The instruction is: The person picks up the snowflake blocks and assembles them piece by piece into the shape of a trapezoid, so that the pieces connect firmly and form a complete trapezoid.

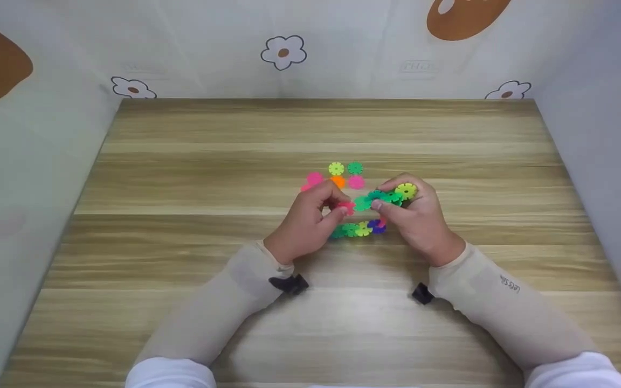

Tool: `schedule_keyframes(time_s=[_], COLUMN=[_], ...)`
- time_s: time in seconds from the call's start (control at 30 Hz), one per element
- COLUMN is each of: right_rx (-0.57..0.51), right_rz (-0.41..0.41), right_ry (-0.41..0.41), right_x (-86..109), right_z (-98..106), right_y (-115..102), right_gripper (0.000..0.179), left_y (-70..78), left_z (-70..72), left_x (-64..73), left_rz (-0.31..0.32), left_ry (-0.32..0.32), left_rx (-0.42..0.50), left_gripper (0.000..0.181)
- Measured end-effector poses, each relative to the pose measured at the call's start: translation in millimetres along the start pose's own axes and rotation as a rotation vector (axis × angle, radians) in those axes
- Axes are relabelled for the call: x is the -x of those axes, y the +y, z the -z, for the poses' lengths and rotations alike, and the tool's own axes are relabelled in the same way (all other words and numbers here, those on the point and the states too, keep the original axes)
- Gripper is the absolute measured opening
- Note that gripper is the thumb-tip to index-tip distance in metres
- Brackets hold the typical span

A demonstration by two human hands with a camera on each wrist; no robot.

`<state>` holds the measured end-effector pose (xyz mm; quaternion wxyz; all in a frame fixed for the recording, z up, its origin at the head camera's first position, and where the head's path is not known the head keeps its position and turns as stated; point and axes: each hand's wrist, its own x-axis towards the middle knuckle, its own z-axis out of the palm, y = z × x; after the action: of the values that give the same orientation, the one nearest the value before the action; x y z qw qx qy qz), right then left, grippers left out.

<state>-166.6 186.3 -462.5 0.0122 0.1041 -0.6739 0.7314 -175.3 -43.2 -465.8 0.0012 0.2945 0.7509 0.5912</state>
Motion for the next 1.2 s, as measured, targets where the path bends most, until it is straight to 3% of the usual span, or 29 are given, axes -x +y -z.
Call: schedule_keyframes(time_s=[0.4, 0.7, 0.83, 0.9, 1.0, 1.07, 1.2], right_rx=[0.018, 0.035, 0.015, -0.005, -0.043, -0.063, -0.038], right_rz=[-0.021, -0.089, -0.109, -0.126, -0.179, -0.219, -0.292], right_ry=[-0.003, 0.025, 0.031, 0.028, 0.020, 0.019, 0.020], right_x=[1.2, -3.1, -5.5, -8.0, -13.2, -16.4, -20.7], right_z=[-2.9, -0.3, 2.3, 4.2, 7.9, 10.5, 14.4], right_y=[0.7, 7.5, 8.6, 9.3, 12.2, 14.2, 18.2], right_gripper=[0.022, 0.022, 0.024, 0.025, 0.027, 0.027, 0.025], left_y=[3.5, -7.0, -14.6, -18.4, -23.5, -26.6, -29.9], left_z=[-2.0, 4.2, 12.8, 16.9, 21.3, 23.2, 26.0], left_x=[1.0, -3.6, -6.8, -8.3, -10.2, -11.1, -12.0], left_rz=[0.017, 0.051, 0.054, 0.097, 0.211, 0.298, 0.440], left_ry=[0.001, -0.032, 0.019, 0.062, 0.093, 0.069, -0.047], left_rx=[0.018, 0.002, 0.024, 0.031, -0.014, -0.075, -0.217], left_gripper=[0.005, 0.007, 0.013, 0.015, 0.020, 0.022, 0.028])
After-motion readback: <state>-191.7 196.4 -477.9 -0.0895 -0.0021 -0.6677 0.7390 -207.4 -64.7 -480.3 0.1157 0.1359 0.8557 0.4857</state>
